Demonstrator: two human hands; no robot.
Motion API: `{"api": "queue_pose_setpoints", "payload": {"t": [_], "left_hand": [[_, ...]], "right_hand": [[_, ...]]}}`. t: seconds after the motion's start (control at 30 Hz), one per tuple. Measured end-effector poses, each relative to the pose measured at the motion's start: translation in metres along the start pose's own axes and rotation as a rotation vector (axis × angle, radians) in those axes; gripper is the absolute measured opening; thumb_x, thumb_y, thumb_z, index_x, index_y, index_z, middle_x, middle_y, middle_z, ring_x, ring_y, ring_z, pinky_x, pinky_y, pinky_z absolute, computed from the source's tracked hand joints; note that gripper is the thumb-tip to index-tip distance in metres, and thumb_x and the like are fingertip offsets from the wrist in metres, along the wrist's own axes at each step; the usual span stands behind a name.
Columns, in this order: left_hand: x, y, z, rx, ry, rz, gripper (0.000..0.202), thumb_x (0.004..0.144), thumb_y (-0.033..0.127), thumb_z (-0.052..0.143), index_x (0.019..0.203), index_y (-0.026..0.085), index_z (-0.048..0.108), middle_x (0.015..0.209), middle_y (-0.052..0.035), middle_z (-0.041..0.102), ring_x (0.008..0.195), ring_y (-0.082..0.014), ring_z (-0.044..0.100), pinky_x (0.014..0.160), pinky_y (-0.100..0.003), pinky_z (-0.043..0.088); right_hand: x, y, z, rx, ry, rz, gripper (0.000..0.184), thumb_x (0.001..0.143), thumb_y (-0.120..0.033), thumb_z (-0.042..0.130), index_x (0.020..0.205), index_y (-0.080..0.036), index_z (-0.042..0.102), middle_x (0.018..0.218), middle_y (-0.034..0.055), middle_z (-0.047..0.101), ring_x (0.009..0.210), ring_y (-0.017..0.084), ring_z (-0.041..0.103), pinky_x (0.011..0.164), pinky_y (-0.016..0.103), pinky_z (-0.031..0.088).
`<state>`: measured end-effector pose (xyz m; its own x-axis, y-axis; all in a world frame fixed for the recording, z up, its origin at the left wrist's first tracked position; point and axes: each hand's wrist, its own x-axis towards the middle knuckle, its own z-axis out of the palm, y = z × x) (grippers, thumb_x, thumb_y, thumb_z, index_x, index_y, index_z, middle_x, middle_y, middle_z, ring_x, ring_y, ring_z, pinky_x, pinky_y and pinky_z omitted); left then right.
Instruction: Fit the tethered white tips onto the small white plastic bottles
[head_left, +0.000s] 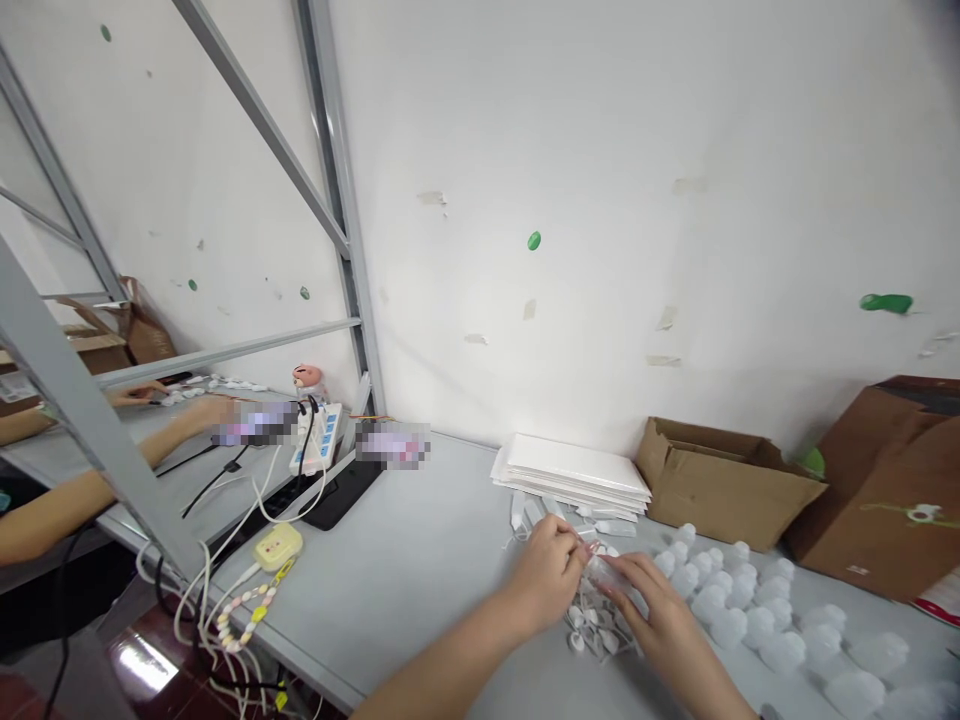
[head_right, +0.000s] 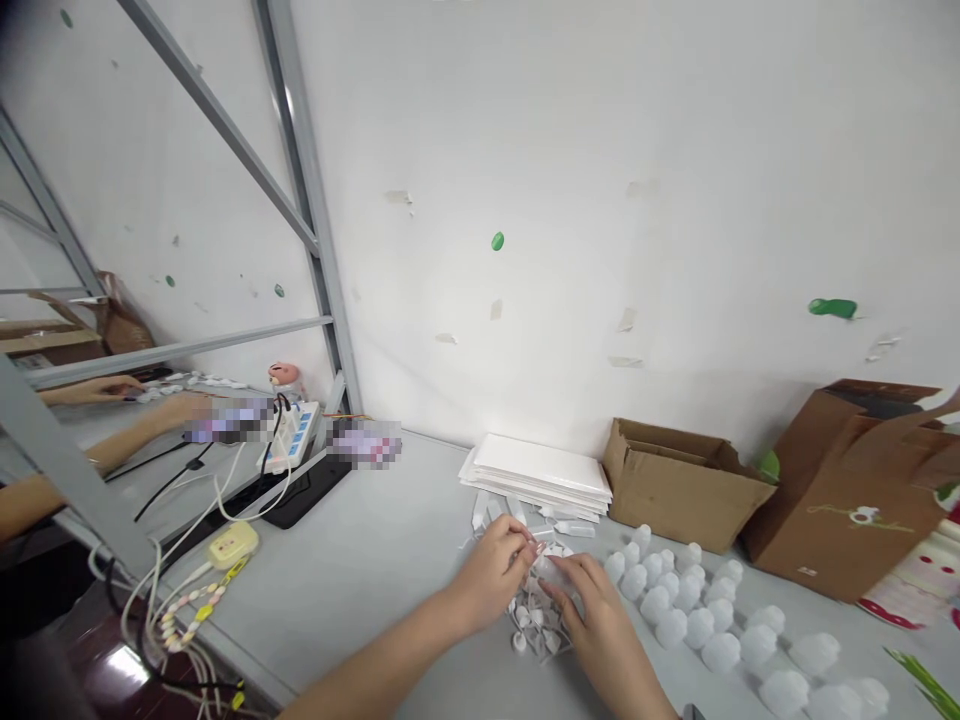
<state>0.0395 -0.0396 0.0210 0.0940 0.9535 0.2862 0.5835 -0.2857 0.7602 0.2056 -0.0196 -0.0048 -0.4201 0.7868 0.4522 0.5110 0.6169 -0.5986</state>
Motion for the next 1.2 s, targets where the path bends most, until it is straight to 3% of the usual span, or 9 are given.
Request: {"api": "queue_pose_setpoints", "payload": {"t": [0.13,0.3,0.4,0.57,0.7,0.8,0.97,1.2], "left_hand": [[0.002,-0.004,0.001,0.100,0.045,-0.026,0.034,0.087,0.031,0.030,0.078,0.017,0.060,0.094,-0.0063,0.054,0.093,-0.0171,0.050,0.086,-0.032,0.040],[0.002,-0.008,0.000,0.273,0.026,-0.054,0.029,0.083,0.038,0.043,0.089,0.016,0.060,0.102,-0.0092,0.052,0.099,-0.0228,0.046,0.088,-0.038,0.038],[0.002,-0.011,0.001,0.334,-0.001,-0.034,0.027,0.080,0.037,0.048,0.090,0.015,0.060,0.105,-0.0104,0.052,0.102,-0.0250,0.045,0.088,-0.039,0.036],[0.002,-0.013,0.002,0.360,-0.014,-0.029,0.029,0.079,0.043,0.049,0.087,0.017,0.061,0.104,-0.0100,0.054,0.101,-0.0260,0.046,0.086,-0.040,0.037],[0.001,-0.006,-0.002,0.281,0.058,0.006,0.039,0.078,0.052,0.043,0.092,0.020,0.060,0.105,-0.0084,0.055,0.101,-0.0243,0.047,0.086,-0.038,0.036],[0.001,0.000,-0.006,0.196,0.092,0.027,0.042,0.083,0.053,0.033,0.089,0.021,0.060,0.094,-0.0052,0.059,0.092,-0.0197,0.051,0.082,-0.032,0.038],[0.001,-0.001,-0.003,0.129,-0.022,-0.021,0.051,0.087,0.048,0.022,0.063,0.019,0.056,0.064,-0.0016,0.059,0.065,-0.0146,0.052,0.062,-0.025,0.037],[0.001,-0.002,0.002,-0.145,-0.109,-0.096,0.039,0.083,0.047,0.034,0.069,0.018,0.055,0.068,0.0000,0.060,0.064,-0.0130,0.052,0.060,-0.023,0.037]], "right_hand": [[-0.001,0.012,0.002,-0.062,0.098,-0.008,0.020,0.081,-0.036,0.050,0.090,-0.021,0.057,0.088,0.0069,0.060,0.086,0.022,0.056,0.077,0.037,0.047],[0.001,0.013,-0.002,-0.098,0.185,0.176,0.029,0.079,-0.044,0.048,0.092,-0.020,0.057,0.086,0.0064,0.063,0.076,0.020,0.058,0.069,0.032,0.048],[0.002,0.008,-0.005,-0.091,0.201,0.266,0.036,0.077,-0.051,0.046,0.090,-0.020,0.058,0.086,0.0062,0.066,0.070,0.020,0.059,0.064,0.030,0.049],[0.001,0.007,-0.006,-0.090,0.206,0.282,0.045,0.078,-0.057,0.039,0.096,-0.021,0.059,0.085,0.0072,0.068,0.068,0.021,0.062,0.060,0.029,0.050],[0.001,0.005,-0.005,-0.082,0.183,0.285,0.047,0.078,-0.058,0.038,0.098,-0.020,0.058,0.086,0.0080,0.069,0.070,0.022,0.063,0.060,0.030,0.051],[0.000,0.000,-0.003,-0.052,0.130,0.209,0.041,0.081,-0.052,0.039,0.098,-0.020,0.057,0.094,0.0081,0.067,0.082,0.022,0.063,0.070,0.031,0.052],[-0.002,-0.008,0.000,-0.057,0.023,0.045,0.029,0.084,-0.041,0.042,0.100,-0.022,0.055,0.097,0.0073,0.065,0.091,0.022,0.060,0.079,0.033,0.049],[-0.005,0.000,0.002,-0.078,0.016,0.095,0.028,0.084,-0.039,0.041,0.103,-0.021,0.052,0.102,0.0091,0.064,0.095,0.023,0.059,0.081,0.034,0.049]]}}
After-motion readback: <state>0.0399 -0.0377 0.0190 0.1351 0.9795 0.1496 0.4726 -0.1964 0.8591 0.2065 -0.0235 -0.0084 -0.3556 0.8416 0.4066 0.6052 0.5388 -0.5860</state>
